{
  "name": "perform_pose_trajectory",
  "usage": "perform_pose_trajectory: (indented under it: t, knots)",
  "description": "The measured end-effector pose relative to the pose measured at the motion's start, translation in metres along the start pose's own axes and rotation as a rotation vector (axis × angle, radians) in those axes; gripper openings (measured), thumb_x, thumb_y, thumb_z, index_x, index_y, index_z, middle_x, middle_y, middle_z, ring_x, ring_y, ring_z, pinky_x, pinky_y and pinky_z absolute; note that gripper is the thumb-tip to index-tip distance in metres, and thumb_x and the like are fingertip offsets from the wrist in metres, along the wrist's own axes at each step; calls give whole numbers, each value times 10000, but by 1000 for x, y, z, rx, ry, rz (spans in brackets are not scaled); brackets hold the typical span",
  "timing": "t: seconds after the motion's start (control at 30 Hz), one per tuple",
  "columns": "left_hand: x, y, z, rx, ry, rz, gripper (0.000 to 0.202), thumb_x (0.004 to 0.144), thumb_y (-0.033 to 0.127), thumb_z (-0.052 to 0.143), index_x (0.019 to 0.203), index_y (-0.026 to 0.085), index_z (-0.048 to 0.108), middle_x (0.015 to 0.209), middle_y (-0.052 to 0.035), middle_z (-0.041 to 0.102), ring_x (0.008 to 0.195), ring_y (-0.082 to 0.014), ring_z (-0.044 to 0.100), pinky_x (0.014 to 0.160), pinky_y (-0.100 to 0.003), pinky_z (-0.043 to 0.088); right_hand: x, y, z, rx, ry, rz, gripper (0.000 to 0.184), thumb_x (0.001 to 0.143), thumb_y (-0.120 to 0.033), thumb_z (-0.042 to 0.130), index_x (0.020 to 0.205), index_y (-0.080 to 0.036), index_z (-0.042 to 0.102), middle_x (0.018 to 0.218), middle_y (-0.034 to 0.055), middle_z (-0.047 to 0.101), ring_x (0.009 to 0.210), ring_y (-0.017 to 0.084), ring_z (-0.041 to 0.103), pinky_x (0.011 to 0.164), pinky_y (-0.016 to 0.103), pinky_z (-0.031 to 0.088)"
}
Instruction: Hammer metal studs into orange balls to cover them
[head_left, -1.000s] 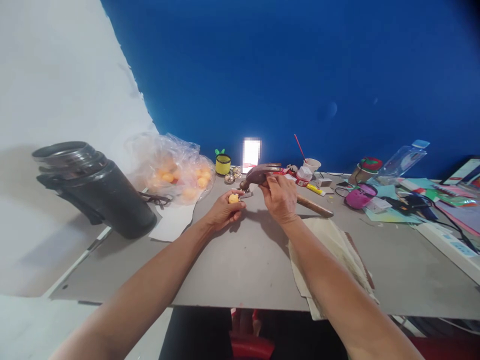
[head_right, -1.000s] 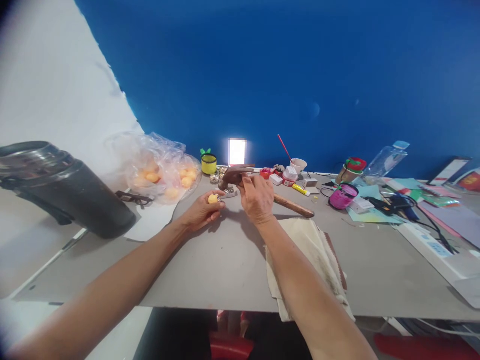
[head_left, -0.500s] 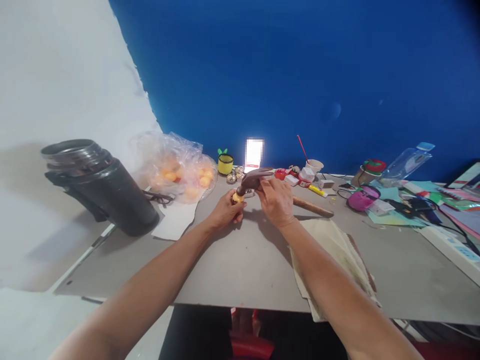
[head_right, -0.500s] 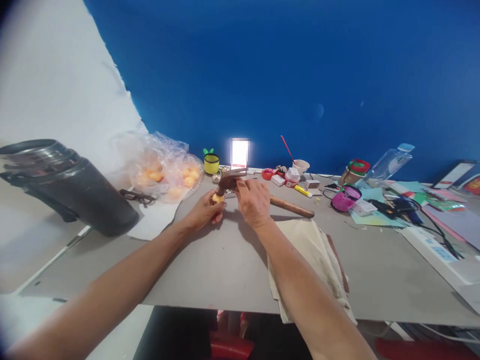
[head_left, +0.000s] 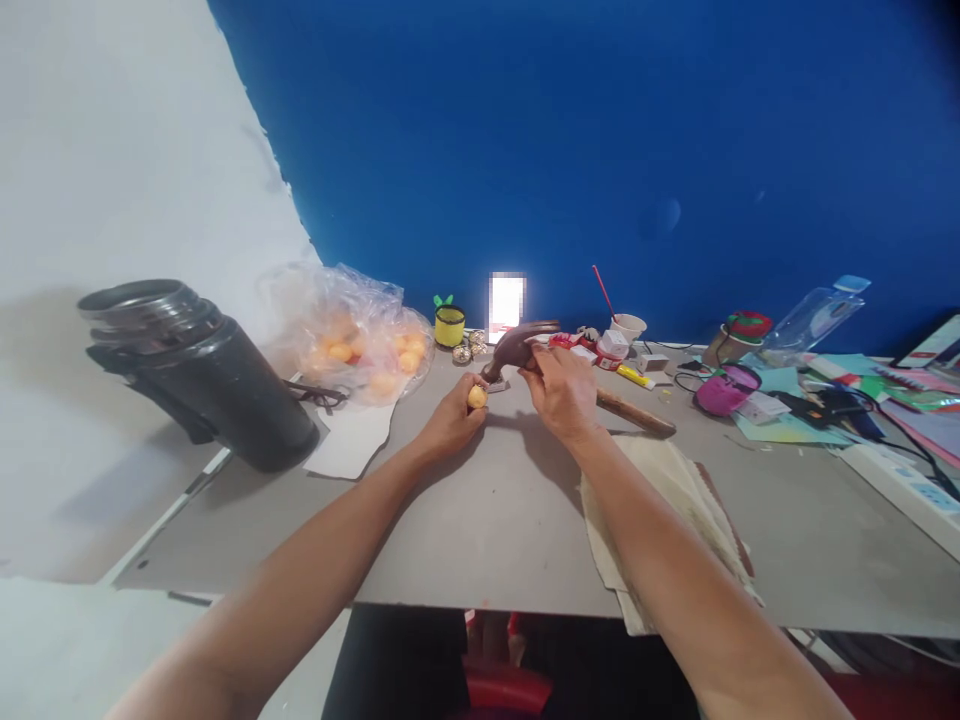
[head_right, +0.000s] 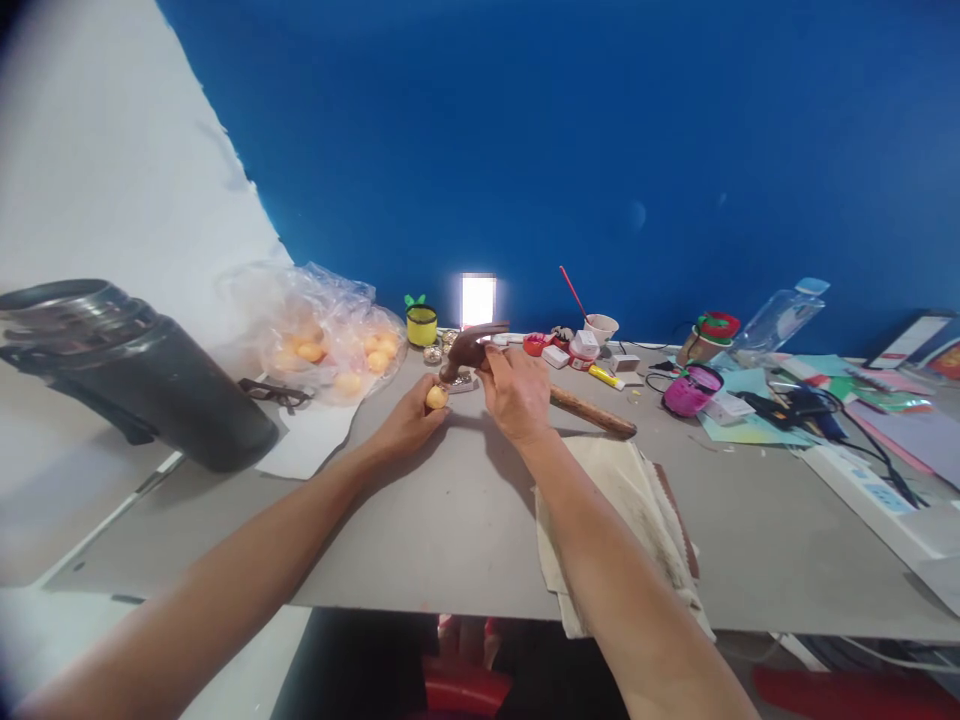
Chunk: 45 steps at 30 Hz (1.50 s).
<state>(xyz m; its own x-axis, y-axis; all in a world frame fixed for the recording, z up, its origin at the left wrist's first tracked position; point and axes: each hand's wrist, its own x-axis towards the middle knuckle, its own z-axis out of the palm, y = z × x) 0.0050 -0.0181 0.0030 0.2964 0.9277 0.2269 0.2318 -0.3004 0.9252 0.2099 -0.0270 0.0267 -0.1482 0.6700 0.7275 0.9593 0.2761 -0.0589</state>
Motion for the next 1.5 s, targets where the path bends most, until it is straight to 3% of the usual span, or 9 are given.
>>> perform_pose_trajectory:
  t: [0.27,0.4,0.57,0.7,0.87,1.07,1.23,1.4,1.5]
  knots:
    - [2,3,0,-93,-49,-85,223,725,160,672,928,199,588,723,35,519,620,-119,429,584,-245,329,-1,-6,-3,-13,11,-78,352,1038,-369,541,1297,-167,666,930,106,674,913,262,574,805,374,351]
    - [1,5,0,-9,-12,-29,249,697,136,673,930,205,619,727,36,540,644,-125,445,606,-242,350,1,-3,-5,-12,85,-4,397,1047,-389,514,1339,-150,638,988,131,676,926,270,573,807,372,362]
    - [2,2,-2,46,-32,-9,198,699,130,652,886,190,625,742,12,580,657,-134,479,615,-254,376,0,-6,-4,-19,-17,-109,339,1043,-345,537,1297,-164,668,924,107,684,894,253,576,792,360,339]
    - [5,2,-5,74,13,24,178,687,145,675,854,193,635,771,1,600,691,-142,493,617,-252,375,0,-7,-7,-19,97,-51,354,1054,-361,509,1305,-162,660,971,123,689,936,261,576,807,368,340]
    - [4,5,-6,43,-13,-12,148,701,154,664,839,191,624,736,6,580,649,-133,476,601,-255,370,0,-6,-5,17,-27,-94,334,1034,-343,547,1289,-165,670,922,105,695,903,256,579,793,367,343]
    - [4,1,-5,168,6,23,185,685,180,645,869,188,625,738,19,575,666,-138,482,621,-260,385,1,-6,-8,3,126,-17,388,1052,-397,513,1338,-166,639,1010,127,693,940,260,573,814,370,350]
    - [4,4,-7,209,-12,-26,181,706,231,628,877,176,607,748,23,585,682,-138,504,630,-255,390,-1,-9,-6,-24,28,-147,303,1056,-325,513,1261,-181,685,933,99,691,881,232,568,792,363,322]
    - [4,4,-8,232,40,-38,177,726,293,644,863,184,618,770,20,606,716,-147,538,668,-259,423,0,-10,-10,-13,141,-41,373,1057,-388,505,1318,-168,655,992,130,679,947,261,570,800,369,337]
    - [4,5,-6,199,23,-58,172,708,276,646,856,192,618,762,22,615,692,-146,550,655,-260,427,-1,-12,-8,-15,73,-100,341,1053,-362,517,1298,-179,666,941,110,679,903,250,566,788,367,333]
